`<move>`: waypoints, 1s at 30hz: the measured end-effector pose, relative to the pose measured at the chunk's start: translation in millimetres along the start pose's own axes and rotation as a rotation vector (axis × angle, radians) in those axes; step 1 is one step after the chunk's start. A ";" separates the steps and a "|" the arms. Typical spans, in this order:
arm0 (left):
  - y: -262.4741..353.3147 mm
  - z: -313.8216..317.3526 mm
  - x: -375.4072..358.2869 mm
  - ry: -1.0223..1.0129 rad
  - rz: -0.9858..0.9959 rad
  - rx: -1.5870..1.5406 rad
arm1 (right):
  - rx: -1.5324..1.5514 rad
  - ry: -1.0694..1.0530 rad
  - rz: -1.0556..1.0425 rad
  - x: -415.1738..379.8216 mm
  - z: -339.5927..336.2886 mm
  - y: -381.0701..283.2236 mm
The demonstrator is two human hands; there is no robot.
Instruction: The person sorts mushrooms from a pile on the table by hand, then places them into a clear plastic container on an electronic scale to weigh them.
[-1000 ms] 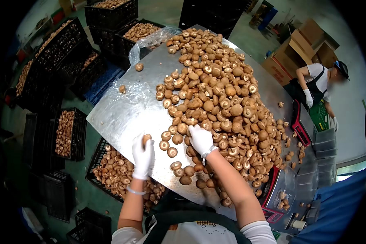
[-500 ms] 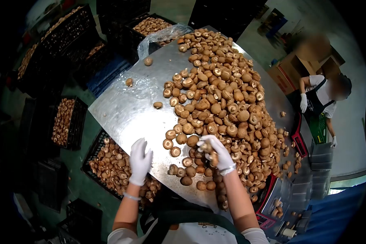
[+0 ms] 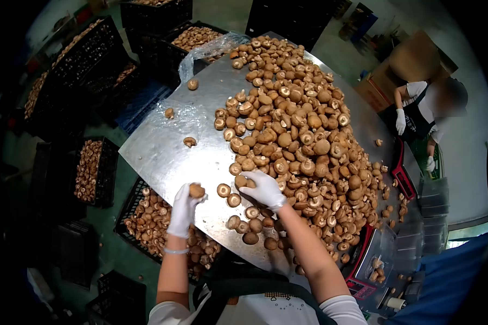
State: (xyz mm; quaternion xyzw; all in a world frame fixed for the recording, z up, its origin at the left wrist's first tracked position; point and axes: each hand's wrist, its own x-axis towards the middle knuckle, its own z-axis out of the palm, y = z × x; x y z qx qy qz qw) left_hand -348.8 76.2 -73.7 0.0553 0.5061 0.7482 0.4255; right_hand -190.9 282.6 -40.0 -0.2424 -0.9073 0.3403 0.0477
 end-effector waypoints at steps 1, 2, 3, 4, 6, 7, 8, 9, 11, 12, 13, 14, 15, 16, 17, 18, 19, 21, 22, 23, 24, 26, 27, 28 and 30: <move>6.4 -18.8 -13.6 -0.045 -0.005 -0.003 | 0.264 0.011 -0.074 -9.2 -4.0 11.1; 21.7 -32.6 -27.3 -0.127 -0.050 0.122 | 0.571 -0.050 0.098 -25.0 -15.0 11.5; 33.1 -47.5 -37.5 -0.211 -0.093 0.245 | 0.873 -0.109 0.276 -42.5 -26.9 10.6; 20.5 -71.1 -39.4 -0.235 -0.017 0.356 | 1.177 -0.128 0.212 -63.0 -33.1 22.7; 20.8 -74.5 -44.6 -0.123 -0.015 0.507 | 1.575 -0.026 0.171 -98.1 -35.3 21.3; 19.1 -65.6 -43.8 -0.073 0.053 0.546 | 1.712 0.029 0.211 -110.8 -23.1 37.0; 21.3 -44.4 -41.8 -0.015 0.074 0.609 | 1.788 0.046 0.223 -115.6 -20.8 39.4; 22.0 -18.5 -38.1 0.040 0.099 0.672 | 1.864 0.067 0.229 -119.0 -18.3 40.6; 0.0 13.7 -19.9 -0.118 0.218 0.788 | 1.955 0.080 0.169 -117.4 -11.0 42.5; 5.1 41.9 -15.5 -0.212 0.240 0.930 | 2.014 0.072 0.133 -114.7 -8.6 39.4; -6.2 61.9 -7.6 -0.266 0.411 0.971 | 2.028 0.094 0.160 -114.4 -5.7 39.7; -21.3 76.6 4.8 -0.314 0.565 1.082 | 2.059 0.105 0.162 -114.6 -4.5 37.6; -31.4 89.7 17.5 -0.390 0.635 1.232 | 2.092 0.115 0.164 -115.2 -3.1 35.6; -40.9 100.6 24.2 -0.431 0.673 1.358 | 2.107 0.090 0.093 -116.4 -4.1 31.8; -50.1 108.4 30.7 -0.468 0.711 1.484 | 2.090 0.116 0.117 -118.2 -4.2 29.6; -58.1 113.4 38.3 -0.514 0.699 1.500 | 2.092 0.118 0.140 -120.1 -5.4 28.3; -61.7 119.4 43.5 -0.560 0.685 1.518 | 2.096 0.121 0.163 -123.3 -6.2 28.0; -63.0 119.1 50.5 -0.571 0.687 1.445 | 2.076 0.151 0.174 -132.6 -6.2 30.4; -62.7 118.8 47.9 -0.567 0.678 1.385 | 2.136 0.157 0.227 -137.0 -6.1 32.0; -61.8 118.3 44.7 -0.560 0.671 1.327 | 2.197 0.158 0.277 -140.1 -6.1 33.5; -63.8 116.3 39.7 -0.502 0.675 1.220 | 2.211 0.169 0.271 -145.8 -3.7 36.5; -51.2 120.8 21.0 -0.427 0.322 0.933 | 2.181 0.300 0.376 -156.6 -9.3 18.6; -49.8 121.4 14.1 -0.412 -0.049 0.521 | 2.137 0.429 0.502 -161.7 -11.6 8.9; -47.8 120.4 7.2 -0.448 -0.151 0.315 | 2.053 0.535 0.543 -164.3 -9.5 3.6; -46.6 121.6 -8.0 -0.533 -0.323 -0.035 | 2.178 0.434 0.428 -184.2 4.8 23.0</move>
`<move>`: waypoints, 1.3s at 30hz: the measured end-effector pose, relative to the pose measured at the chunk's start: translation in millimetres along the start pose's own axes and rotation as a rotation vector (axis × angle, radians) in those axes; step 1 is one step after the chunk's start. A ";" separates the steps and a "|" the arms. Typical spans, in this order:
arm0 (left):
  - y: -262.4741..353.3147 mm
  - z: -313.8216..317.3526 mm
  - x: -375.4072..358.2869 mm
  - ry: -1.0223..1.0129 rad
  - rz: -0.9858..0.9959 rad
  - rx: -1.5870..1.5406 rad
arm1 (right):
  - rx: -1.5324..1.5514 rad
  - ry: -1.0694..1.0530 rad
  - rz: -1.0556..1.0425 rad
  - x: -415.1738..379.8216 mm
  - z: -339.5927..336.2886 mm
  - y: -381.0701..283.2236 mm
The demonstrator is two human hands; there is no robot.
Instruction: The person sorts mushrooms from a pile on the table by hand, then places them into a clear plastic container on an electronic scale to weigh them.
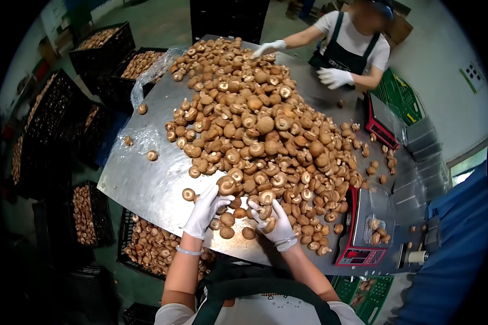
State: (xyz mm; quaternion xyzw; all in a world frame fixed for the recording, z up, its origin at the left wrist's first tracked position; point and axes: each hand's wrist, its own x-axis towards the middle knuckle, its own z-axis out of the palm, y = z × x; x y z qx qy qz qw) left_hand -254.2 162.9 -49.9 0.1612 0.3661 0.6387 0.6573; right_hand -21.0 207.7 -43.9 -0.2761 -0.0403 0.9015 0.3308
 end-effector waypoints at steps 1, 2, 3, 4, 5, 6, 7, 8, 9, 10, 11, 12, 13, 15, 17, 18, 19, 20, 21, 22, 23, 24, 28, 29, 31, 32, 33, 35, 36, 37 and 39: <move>-1.7 9.8 -2.8 -0.066 -0.018 -0.071 | 0.069 -0.128 0.059 -5.8 -5.4 -3.1; -4.5 21.9 -3.9 -0.103 -0.028 -0.120 | 0.075 -0.146 0.046 -12.6 -11.1 -6.9; -7.7 36.0 -3.3 -0.144 -0.043 -0.170 | 0.087 -0.146 0.017 -19.1 -17.1 -11.9; -15.1 39.4 2.4 -0.266 -0.062 -0.212 | 0.107 -0.192 -0.010 -26.2 -19.2 -17.8; -19.7 54.8 3.7 -0.284 -0.076 -0.225 | 0.126 -0.238 -0.040 -35.9 -17.9 -24.9; -24.4 71.1 4.7 -0.292 -0.107 -0.235 | 0.127 -0.231 -0.078 -48.1 -17.2 -33.7; -29.8 87.7 6.9 -0.302 -0.141 -0.243 | 0.138 -0.228 -0.121 -60.3 -20.3 -40.7; -38.6 97.1 12.3 -0.349 -0.187 -0.269 | 0.108 -0.225 -0.156 -72.9 -24.6 -48.8; -50.3 110.8 16.4 -0.374 -0.179 -0.208 | 0.076 -0.217 -0.204 -87.1 -31.3 -59.3; -59.3 128.2 19.4 -0.396 -0.164 -0.130 | 0.002 -0.272 -0.227 -96.0 -48.2 -70.8; -67.8 149.9 20.5 -0.421 -0.146 -0.058 | -0.049 -0.140 -0.283 -118.5 -38.8 -81.6; -74.4 175.7 18.1 -0.432 -0.149 0.026 | -0.077 -0.101 -0.339 -134.9 -45.8 -94.6; -83.5 200.2 16.1 -0.386 -0.149 0.122 | -0.103 -0.060 -0.384 -152.3 -53.3 -107.1; -105.9 247.2 12.3 -0.439 -0.127 0.271 | -0.243 0.111 -0.539 -196.1 -50.7 -138.3; -128.4 292.3 6.8 -0.473 -0.087 0.446 | -0.227 0.115 -0.642 -226.8 -76.4 -175.8; -139.0 316.5 4.3 -0.509 -0.066 0.537 | -0.193 0.183 -0.675 -242.3 -87.0 -192.9; -147.5 335.8 2.9 -0.546 -0.042 0.630 | -0.190 0.205 -0.685 -258.8 -92.5 -211.0; -170.1 344.4 11.7 -0.578 -0.034 0.674 | -0.173 0.158 -0.734 -271.0 -99.1 -228.3; -191.4 352.8 16.5 -0.616 0.073 0.729 | -0.157 0.115 -0.784 -281.5 -106.9 -242.8; -203.4 364.9 17.3 -0.652 0.244 0.934 | -0.156 0.015 -0.787 -289.5 -113.3 -255.0; -215.3 375.6 17.6 -0.684 0.419 1.135 | -0.147 0.017 -0.790 -297.3 -119.1 -264.2; -230.9 380.3 17.7 -0.660 0.529 1.289 | -0.150 0.041 -0.755 -303.4 -124.3 -271.4; -263.2 410.6 5.4 -0.559 0.660 1.252 | -0.195 -0.025 -0.644 -310.9 -143.3 -285.8; -266.3 419.7 1.9 -0.517 0.643 1.195 | -0.181 -0.082 -0.615 -310.3 -146.1 -288.8; -272.2 434.1 -1.8 -0.454 0.627 1.146 | -0.149 0.039 -0.569 -310.2 -143.5 -289.6; -274.5 438.4 -2.7 -0.437 0.639 1.145 | -0.117 0.168 -0.538 -309.9 -143.1 -288.1; -275.8 442.1 -3.1 -0.420 0.654 1.144 | -0.119 0.156 -0.521 -306.3 -153.4 -288.3; -279.1 444.0 -4.1 -0.404 0.728 1.186 | -0.323 -0.005 -0.559 -296.4 -171.0 -292.4; -282.0 445.0 -4.9 -0.391 0.799 1.198 | -0.386 0.044 -0.611 -298.7 -169.9 -291.7; -283.5 445.3 -4.3 -0.360 0.871 1.220 | -0.389 0.006 -0.614 -297.3 -167.3 -293.3; -289.9 439.8 0.3 -0.344 0.903 1.239 | -0.541 0.029 -0.710 -304.2 -136.1 -291.2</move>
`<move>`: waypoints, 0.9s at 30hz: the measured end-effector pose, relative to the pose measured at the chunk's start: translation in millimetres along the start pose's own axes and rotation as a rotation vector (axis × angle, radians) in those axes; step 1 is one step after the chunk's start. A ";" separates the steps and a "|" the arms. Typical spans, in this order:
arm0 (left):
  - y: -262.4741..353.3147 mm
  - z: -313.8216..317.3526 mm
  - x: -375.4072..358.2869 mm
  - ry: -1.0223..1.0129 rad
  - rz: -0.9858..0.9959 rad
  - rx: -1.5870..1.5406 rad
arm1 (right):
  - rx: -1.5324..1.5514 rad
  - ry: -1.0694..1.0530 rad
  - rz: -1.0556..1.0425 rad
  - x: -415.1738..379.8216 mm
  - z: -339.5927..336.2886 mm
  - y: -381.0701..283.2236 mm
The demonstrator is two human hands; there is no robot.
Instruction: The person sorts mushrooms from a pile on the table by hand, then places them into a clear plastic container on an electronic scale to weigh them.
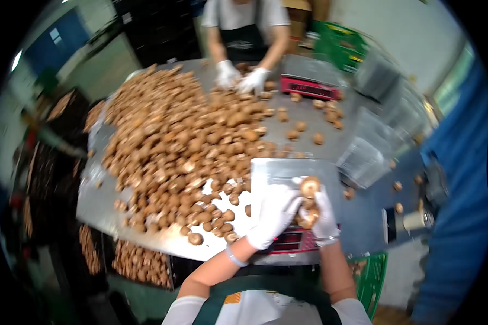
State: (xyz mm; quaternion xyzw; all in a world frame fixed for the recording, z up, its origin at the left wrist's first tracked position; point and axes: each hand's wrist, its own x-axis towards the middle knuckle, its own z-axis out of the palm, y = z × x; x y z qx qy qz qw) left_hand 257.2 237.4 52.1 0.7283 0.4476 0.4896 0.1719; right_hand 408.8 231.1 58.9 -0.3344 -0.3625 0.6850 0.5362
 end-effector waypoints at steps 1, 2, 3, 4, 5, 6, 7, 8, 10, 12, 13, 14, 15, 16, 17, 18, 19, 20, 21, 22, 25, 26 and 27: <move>3.4 -6.4 3.0 0.022 0.012 0.039 | -0.074 -0.009 -0.015 2.0 0.6 -1.3; 7.6 -11.0 6.7 0.035 0.033 0.067 | -0.107 0.008 -0.044 2.9 6.7 -4.4; 1.7 -10.0 4.4 0.041 0.037 0.057 | -0.111 -0.025 -0.039 4.2 7.8 -8.5; 1.5 -12.3 0.7 0.030 0.000 0.103 | -0.118 -0.047 -0.046 6.8 4.6 -13.1; -2.9 -14.8 -3.8 0.037 0.001 0.088 | -0.281 -0.069 -0.077 11.5 -2.8 -13.5; -8.3 -16.1 -9.7 0.039 0.003 0.068 | -0.446 -0.083 -0.111 16.1 -10.6 -15.3; -11.8 -20.1 -17.0 0.047 0.000 0.068 | -0.793 -0.114 -0.100 20.7 -13.3 -25.6; -15.5 -27.4 -27.0 0.034 -0.038 0.033 | -1.121 -0.240 -0.267 24.5 -9.8 -33.5; -23.8 -43.8 -50.9 0.033 -0.089 0.011 | -1.520 -0.362 -0.334 23.2 -10.8 -32.3; -33.9 -60.6 -76.6 -0.001 -0.206 0.021 | -1.521 -0.355 -0.354 18.5 -6.8 -27.8; -41.9 -71.2 -89.6 -0.026 -0.260 0.071 | -1.458 -0.260 -0.394 15.3 -10.0 -26.7; -52.2 -82.7 -99.6 0.030 -0.336 0.018 | -1.394 -0.163 -0.428 10.8 -11.4 -26.2; -64.2 -96.2 -108.8 0.065 -0.362 0.071 | -1.368 -0.020 -0.397 4.1 -10.2 -27.4; -75.5 -113.9 -113.4 0.097 -0.386 0.122 | -1.333 0.079 -0.372 -1.5 -2.7 -33.4; -93.7 -129.9 -119.6 0.178 -0.387 0.264 | -1.269 0.131 -0.375 -3.6 -7.0 -31.1; -114.7 -145.3 -126.3 0.251 -0.382 0.396 | -1.210 0.197 -0.377 -8.3 -13.4 -29.3; -134.4 -160.6 -133.4 0.324 -0.326 0.507 | -1.184 0.252 -0.371 -12.7 -6.9 -29.8; -147.0 -173.8 -134.2 0.315 -0.420 0.557 | -1.086 0.311 -0.336 -15.7 -6.8 -28.8; -165.4 -181.5 -139.3 0.275 -0.386 0.666 | -1.064 0.332 -0.320 -17.8 -7.8 -30.6; -176.6 -185.9 -142.1 0.211 -0.467 0.675 | -1.032 0.349 -0.307 -19.1 -10.0 -32.5; -194.2 -195.0 -147.3 0.073 -0.510 0.712 | -0.998 0.423 -0.336 -19.8 -14.3 -33.4; -193.0 -196.3 -148.4 0.078 -0.517 0.692 | -0.988 0.447 -0.332 -20.6 -15.8 -33.9; -191.3 -197.3 -150.6 0.119 -0.508 0.677 | -0.966 0.487 -0.304 -20.5 -21.0 -31.4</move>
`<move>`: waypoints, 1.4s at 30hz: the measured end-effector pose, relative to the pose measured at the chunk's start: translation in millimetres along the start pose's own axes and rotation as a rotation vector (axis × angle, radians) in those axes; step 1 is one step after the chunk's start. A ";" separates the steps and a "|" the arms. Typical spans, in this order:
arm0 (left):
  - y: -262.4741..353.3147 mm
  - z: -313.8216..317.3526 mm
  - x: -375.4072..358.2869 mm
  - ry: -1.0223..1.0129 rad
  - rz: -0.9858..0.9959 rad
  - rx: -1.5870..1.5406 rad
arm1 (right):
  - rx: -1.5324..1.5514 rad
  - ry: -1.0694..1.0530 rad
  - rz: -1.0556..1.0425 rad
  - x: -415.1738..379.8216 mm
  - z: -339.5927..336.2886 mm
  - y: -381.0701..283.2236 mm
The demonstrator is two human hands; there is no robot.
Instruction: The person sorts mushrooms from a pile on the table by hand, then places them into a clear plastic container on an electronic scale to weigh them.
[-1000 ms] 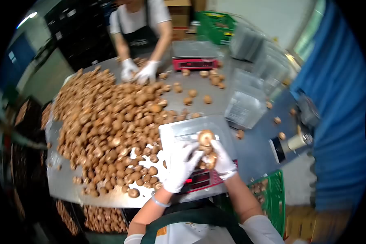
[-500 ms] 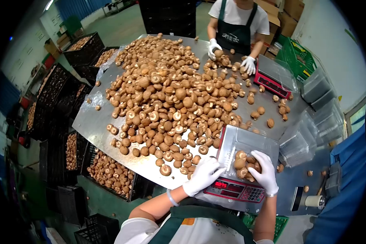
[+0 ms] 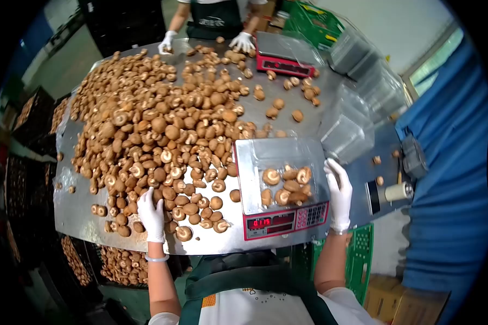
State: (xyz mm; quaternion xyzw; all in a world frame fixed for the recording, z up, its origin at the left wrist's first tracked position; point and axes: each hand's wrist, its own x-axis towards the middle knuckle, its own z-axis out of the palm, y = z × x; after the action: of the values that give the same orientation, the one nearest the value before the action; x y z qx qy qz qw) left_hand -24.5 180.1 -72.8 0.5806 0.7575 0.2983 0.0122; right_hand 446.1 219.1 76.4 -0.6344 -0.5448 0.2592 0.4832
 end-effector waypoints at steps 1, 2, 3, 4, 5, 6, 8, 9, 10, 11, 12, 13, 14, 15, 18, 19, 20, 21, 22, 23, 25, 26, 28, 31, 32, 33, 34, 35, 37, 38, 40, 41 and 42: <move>1.7 -3.1 -1.4 0.039 -0.009 -0.025 | 0.000 0.023 0.020 -0.8 0.2 6.9; 8.6 -9.8 -2.7 0.046 -0.066 -0.080 | -0.069 0.034 0.017 -2.6 0.6 12.9; 16.7 -16.9 -2.2 0.039 -0.111 -0.163 | -0.137 0.041 0.011 -5.9 -0.1 16.2; 30.7 -21.5 0.0 0.022 -0.167 -0.328 | -0.208 -0.022 -0.059 -10.3 -3.1 15.3; 49.1 -24.7 3.4 0.012 -0.227 -0.489 | -0.256 -0.137 -0.114 -13.3 -6.2 23.5; 74.1 -28.7 8.3 -0.022 -0.223 -0.606 | -0.394 -0.196 -0.172 -18.8 -5.6 16.5; 111.1 -22.0 14.6 -0.082 -0.130 -0.701 | -0.588 -0.326 -0.228 -26.2 2.4 5.7; 125.1 -12.5 16.5 -0.115 -0.044 -0.684 | -0.627 -0.348 -0.276 -30.5 5.8 7.3; 157.7 -17.4 20.0 -0.135 0.052 -0.711 | -0.632 -0.346 -0.299 -32.7 8.6 6.6; 180.7 -11.9 18.0 -0.215 0.037 -0.819 | -0.642 -0.343 -0.321 -34.0 10.5 3.7; 201.9 -10.2 17.3 -0.281 0.127 -0.830 | -0.668 -0.336 -0.344 -34.3 11.4 -2.6; 219.9 -8.8 17.8 -0.350 0.216 -0.841 | -0.659 -0.338 -0.361 -34.5 14.5 -5.0; 231.4 0.5 20.3 -0.343 0.379 -0.797 | -0.575 -0.303 -0.358 -35.0 17.2 -6.1; 236.8 13.3 22.4 -0.338 0.541 -0.749 | -0.493 -0.268 -0.351 -35.2 19.0 -8.0; 220.5 38.9 36.9 -0.338 0.472 -0.745 | -0.559 -0.257 -0.376 -34.6 21.1 -17.6; 206.5 41.6 55.0 -0.359 0.417 -0.741 | -0.543 -0.226 -0.355 -37.3 19.9 -17.3; 201.3 32.4 72.1 -0.118 0.363 -0.632 | -0.551 -0.169 -0.365 -40.9 16.1 -14.1; 186.5 31.6 94.0 -0.050 0.262 -0.487 | -0.553 -0.135 -0.304 -43.8 12.1 -17.2; 159.0 53.5 115.2 0.277 0.351 -0.302 | -0.533 -0.112 -0.302 -45.9 6.8 -8.0; 134.5 61.3 134.1 0.234 0.255 -0.146 | -0.517 -0.087 -0.296 -47.4 2.7 2.2; 98.2 77.8 156.0 0.103 0.164 -0.007 | -0.518 -0.072 -0.280 -49.7 1.2 12.8; 92.4 78.8 162.6 0.059 0.246 0.095 | -0.521 -0.056 -0.271 -51.3 -3.8 13.6; 94.5 78.3 164.8 0.070 0.309 0.039 | -0.471 -0.033 -0.221 -49.5 -4.3 10.8; 79.5 86.6 166.5 0.122 0.291 -0.151 | -0.325 -0.004 -0.124 -41.1 -1.7 23.2; 77.7 84.0 167.2 0.118 0.252 -0.237 | -0.204 -0.004 -0.089 -37.8 0.6 29.0; 76.2 82.6 166.7 0.113 0.208 -0.320 | -0.204 0.004 -0.078 -35.9 3.2 33.5; 92.4 69.2 160.9 0.125 0.111 -0.419 | -0.105 0.017 -0.006 -33.7 6.3 38.0; 118.0 52.6 153.0 0.114 0.036 -0.603 | -0.008 0.029 0.071 -32.9 9.1 40.5; 174.5 21.6 127.6 0.021 0.131 -0.725 | 0.069 0.013 0.132 -32.1 11.8 37.0; 196.8 15.5 110.5 -0.073 0.246 -0.731 | -0.012 0.029 0.068 -29.4 12.1 31.6; 233.5 15.8 79.4 -0.241 0.519 -0.698 | -0.246 0.064 -0.150 -23.9 11.0 30.3; 246.9 17.2 65.2 -0.324 0.673 -0.648 | -0.249 0.060 -0.154 -21.3 10.0 24.3; 256.8 28.1 55.6 -0.427 0.811 -0.574 | -0.322 -0.044 -0.307 -18.4 9.0 11.6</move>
State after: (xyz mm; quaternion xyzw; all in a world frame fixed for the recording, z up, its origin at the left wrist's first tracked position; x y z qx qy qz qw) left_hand 191.7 279.7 42.0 0.8474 0.3415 0.3492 0.2080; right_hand 438.5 205.4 58.7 -0.6072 -0.6797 0.1062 0.3976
